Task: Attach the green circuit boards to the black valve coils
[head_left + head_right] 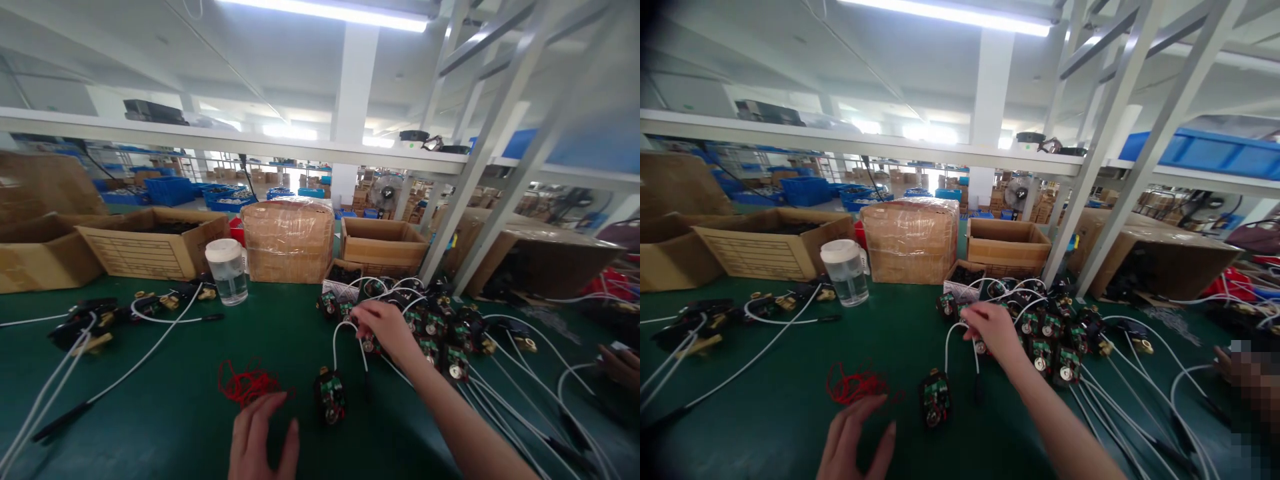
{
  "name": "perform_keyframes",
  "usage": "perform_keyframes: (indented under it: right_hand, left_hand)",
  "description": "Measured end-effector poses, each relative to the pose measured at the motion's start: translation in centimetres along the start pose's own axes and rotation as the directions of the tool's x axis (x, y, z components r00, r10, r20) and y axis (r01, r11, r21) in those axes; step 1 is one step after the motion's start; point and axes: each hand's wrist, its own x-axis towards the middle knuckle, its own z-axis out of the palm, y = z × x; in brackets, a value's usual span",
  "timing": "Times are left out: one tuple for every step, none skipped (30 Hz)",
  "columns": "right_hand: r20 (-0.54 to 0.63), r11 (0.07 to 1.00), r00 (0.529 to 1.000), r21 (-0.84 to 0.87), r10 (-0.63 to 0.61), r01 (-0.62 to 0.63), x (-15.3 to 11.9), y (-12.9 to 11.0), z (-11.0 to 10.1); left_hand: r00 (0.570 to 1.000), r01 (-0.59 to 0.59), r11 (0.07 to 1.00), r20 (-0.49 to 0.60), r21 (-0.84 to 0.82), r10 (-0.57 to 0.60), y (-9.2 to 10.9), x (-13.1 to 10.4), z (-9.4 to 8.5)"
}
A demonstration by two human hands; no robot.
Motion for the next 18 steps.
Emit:
perform_keyframes:
  right_hand:
    - [0.017, 0.999, 1.000, 0.051, 0.017, -0.018, -2.4, 0.8, 0.3]
    - [0.039, 0.991, 0.998, 0.129, 0.039, -0.044, -4.6, 1.5, 0.7]
    - [0.104, 0.941, 0.991, 0.320, 0.080, -0.110, -6.6, 2.2, 1.1]
    - [0.138, 0.879, 0.984, 0.447, 0.117, -0.167, -8.2, 2.8, 1.6]
    - [0.165, 0.819, 0.978, 0.539, 0.128, -0.198, -9.6, 3.4, 2.2]
    - [0.177, 0.766, 0.977, 0.610, 0.119, -0.204, -10.7, 3.8, 2.7]
    - [0.178, 0.722, 0.978, 0.663, 0.105, -0.198, -11.4, 4.1, 3.3]
    - [0.174, 0.682, 0.981, 0.707, 0.087, -0.186, -12.0, 4.3, 3.7]
    - [0.167, 0.643, 0.983, 0.746, 0.073, -0.174, -12.3, 4.4, 4.1]
    - [0.161, 0.605, 0.985, 0.778, 0.068, -0.169, -12.5, 4.4, 4.5]
    - [0.157, 0.574, 0.985, 0.802, 0.069, -0.168, -12.6, 4.4, 4.7]
    - [0.155, 0.551, 0.985, 0.817, 0.075, -0.170, -12.7, 4.3, 4.9]
    - [0.154, 0.537, 0.985, 0.826, 0.080, -0.173, -12.7, 4.3, 5.0]
    - [0.153, 0.528, 0.985, 0.831, 0.083, -0.174, -12.7, 4.3, 5.0]
    - [0.154, 0.521, 0.984, 0.835, 0.085, -0.176, -12.7, 4.4, 5.0]
    - [0.155, 0.514, 0.984, 0.840, 0.086, -0.177, -12.7, 4.4, 5.1]
    - [0.158, 0.505, 0.984, 0.844, 0.086, -0.180, -12.7, 4.6, 5.1]
    - [0.162, 0.497, 0.983, 0.848, 0.086, -0.183, -12.7, 4.7, 5.2]
  left_hand:
    - [0.999, 0.017, 1.000, 0.030, -0.024, -0.016, 0.7, 0.1, 0.5]
    - [0.998, 0.040, 0.998, 0.054, -0.047, -0.038, 1.4, 0.3, 1.1]
    - [0.996, 0.055, 0.996, 0.078, -0.069, -0.050, 2.1, 0.4, 1.6]
    - [0.992, 0.060, 0.995, 0.113, -0.086, -0.050, 2.7, 0.5, 2.1]
    - [0.987, 0.061, 0.994, 0.152, -0.095, -0.046, 3.1, 0.6, 2.5]
    - [0.981, 0.062, 0.993, 0.189, -0.098, -0.042, 3.3, 0.7, 2.8]
    - [0.975, 0.062, 0.994, 0.219, -0.094, -0.040, 3.3, 0.9, 3.1]
    - [0.969, 0.062, 0.994, 0.242, -0.088, -0.039, 3.3, 1.0, 3.2]
    - [0.965, 0.061, 0.995, 0.259, -0.081, -0.038, 3.1, 1.2, 3.2]
    - [0.963, 0.060, 0.995, 0.268, -0.075, -0.038, 3.0, 1.3, 3.2]
    - [0.961, 0.057, 0.996, 0.274, -0.070, -0.036, 2.9, 1.4, 3.2]
    - [0.959, 0.051, 0.997, 0.282, -0.066, -0.031, 2.8, 1.5, 3.2]
    - [0.958, 0.045, 0.997, 0.286, -0.062, -0.026, 2.7, 1.5, 3.2]
    - [0.958, 0.040, 0.998, 0.288, -0.058, -0.022, 2.7, 1.5, 3.2]
    - [0.958, 0.035, 0.998, 0.288, -0.053, -0.019, 2.7, 1.5, 3.2]
    - [0.957, 0.032, 0.998, 0.288, -0.049, -0.017, 2.7, 1.4, 3.2]
    - [0.958, 0.030, 0.999, 0.288, -0.045, -0.015, 2.8, 1.4, 3.2]
    - [0.957, 0.026, 0.999, 0.288, -0.043, -0.013, 2.8, 1.4, 3.2]
